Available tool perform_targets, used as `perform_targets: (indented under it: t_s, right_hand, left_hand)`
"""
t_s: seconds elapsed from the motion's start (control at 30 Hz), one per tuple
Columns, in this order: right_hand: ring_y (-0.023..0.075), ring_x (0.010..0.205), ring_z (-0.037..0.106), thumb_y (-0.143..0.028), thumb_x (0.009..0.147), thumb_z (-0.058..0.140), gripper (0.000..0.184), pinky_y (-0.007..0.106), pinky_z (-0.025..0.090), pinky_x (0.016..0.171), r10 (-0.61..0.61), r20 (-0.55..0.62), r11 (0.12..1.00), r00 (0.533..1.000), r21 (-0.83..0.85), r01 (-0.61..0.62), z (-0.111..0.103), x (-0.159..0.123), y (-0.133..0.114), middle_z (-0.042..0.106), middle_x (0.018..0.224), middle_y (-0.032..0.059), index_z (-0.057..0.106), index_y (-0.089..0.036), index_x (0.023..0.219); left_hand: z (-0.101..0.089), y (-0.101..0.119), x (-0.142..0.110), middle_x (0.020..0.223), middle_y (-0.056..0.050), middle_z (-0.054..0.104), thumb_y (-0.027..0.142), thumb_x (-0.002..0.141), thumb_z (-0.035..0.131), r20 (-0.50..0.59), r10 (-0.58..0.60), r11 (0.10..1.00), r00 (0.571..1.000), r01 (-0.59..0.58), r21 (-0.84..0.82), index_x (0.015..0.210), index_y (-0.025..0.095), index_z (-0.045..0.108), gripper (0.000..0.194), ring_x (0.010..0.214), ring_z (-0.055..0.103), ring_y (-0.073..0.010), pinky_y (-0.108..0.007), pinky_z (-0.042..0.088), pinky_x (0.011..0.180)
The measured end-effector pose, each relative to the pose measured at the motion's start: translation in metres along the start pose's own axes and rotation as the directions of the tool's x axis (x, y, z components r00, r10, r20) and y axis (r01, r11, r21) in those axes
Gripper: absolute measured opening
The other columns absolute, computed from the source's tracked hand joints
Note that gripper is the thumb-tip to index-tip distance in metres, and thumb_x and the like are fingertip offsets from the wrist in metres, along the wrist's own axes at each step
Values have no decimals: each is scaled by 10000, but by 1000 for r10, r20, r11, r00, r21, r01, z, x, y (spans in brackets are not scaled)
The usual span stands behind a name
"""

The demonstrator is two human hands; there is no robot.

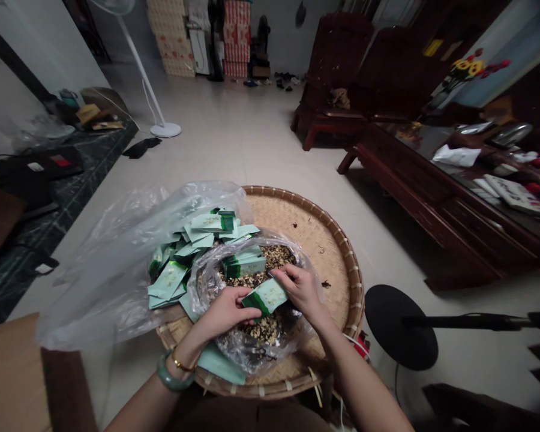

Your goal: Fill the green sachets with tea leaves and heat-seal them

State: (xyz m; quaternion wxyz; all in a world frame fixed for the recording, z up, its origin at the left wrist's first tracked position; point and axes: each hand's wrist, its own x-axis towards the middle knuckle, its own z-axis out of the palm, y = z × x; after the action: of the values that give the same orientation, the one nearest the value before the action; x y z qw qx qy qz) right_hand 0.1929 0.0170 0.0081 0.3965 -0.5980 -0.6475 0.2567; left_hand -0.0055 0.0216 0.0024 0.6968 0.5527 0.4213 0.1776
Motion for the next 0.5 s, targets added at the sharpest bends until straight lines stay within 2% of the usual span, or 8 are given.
perform_targets:
  t_s: [0.07, 0.13, 0.23, 0.3, 0.33, 0.4, 0.47, 0.5]
  right_hand:
    - [99, 477, 459, -454, 864, 546, 388, 208, 331, 465, 13, 45, 1000, 999, -1, -13, -2, 2, -1, 546, 519, -26, 631, -171, 613]
    - [97, 483, 456, -454, 864, 550, 390, 206, 319, 464, 24, 72, 1000, 997, 4, -24, -4, 3, -3, 544, 523, -26, 624, -168, 609]
    - [95, 489, 451, -450, 878, 539, 401, 205, 308, 468, 0, 117, 1000, 993, -14, 1, -2, 2, -4, 542, 528, -27, 604, -168, 601]
    - [93, 487, 440, -452, 887, 534, 420, 206, 300, 473, -56, 177, 997, 983, -48, 66, 5, -1, -6, 531, 516, -29, 582, -171, 578]
    - [92, 484, 436, -456, 887, 536, 430, 208, 299, 476, -93, 207, 992, 974, -62, 108, 8, -3, -7, 527, 508, -30, 572, -173, 565]
    - [93, 483, 446, -463, 885, 544, 437, 209, 308, 485, -154, 230, 983, 961, -64, 173, 12, -6, -8, 532, 503, -29, 569, -173, 559]
    - [100, 508, 489, -444, 899, 533, 400, 210, 346, 507, -147, 178, 987, 973, -44, 157, 8, -7, -8, 575, 549, -17, 602, -173, 614]
    - [107, 535, 517, -425, 910, 523, 371, 213, 373, 527, -120, 135, 991, 983, -41, 126, 3, -8, -6, 602, 589, -7, 617, -173, 655]
  left_hand:
    - [0, -2, -2, 628, 3, 667, 254, 657, 709, 8, -25, 1000, 1000, 25, -7, 814, 128, 676, 204, 538, 592, -135, -255, 467, 551]
    - [-2, -3, -3, 681, -9, 686, 248, 656, 710, 10, -22, 1000, 1000, 22, -4, 851, 130, 678, 230, 575, 609, -141, -264, 481, 579]
    - [-2, -1, -2, 916, -56, 714, 233, 620, 746, -30, 32, 999, 999, -33, -33, 1051, 141, 647, 452, 818, 654, -184, -306, 504, 753]
    - [1, 1, 0, 1005, -72, 703, 240, 600, 770, 2, 51, 997, 999, -50, -65, 1152, 145, 604, 584, 928, 642, -206, -326, 488, 828]
    - [3, 2, 1, 995, -69, 706, 247, 603, 770, 40, 51, 997, 998, -48, -62, 1143, 142, 610, 573, 924, 641, -209, -326, 487, 824]
    - [8, 3, 2, 905, -50, 717, 260, 626, 752, 100, 37, 999, 994, -36, -15, 1008, 127, 666, 413, 851, 643, -203, -310, 491, 768]
    - [12, 1, 2, 806, -32, 712, 272, 629, 747, 83, 8, 1000, 996, -8, 8, 860, 114, 686, 287, 770, 634, -189, -287, 484, 709]
    - [13, 0, 2, 779, -28, 708, 289, 625, 754, 60, -8, 1000, 998, 9, -17, 834, 110, 685, 283, 742, 630, -184, -281, 480, 691]
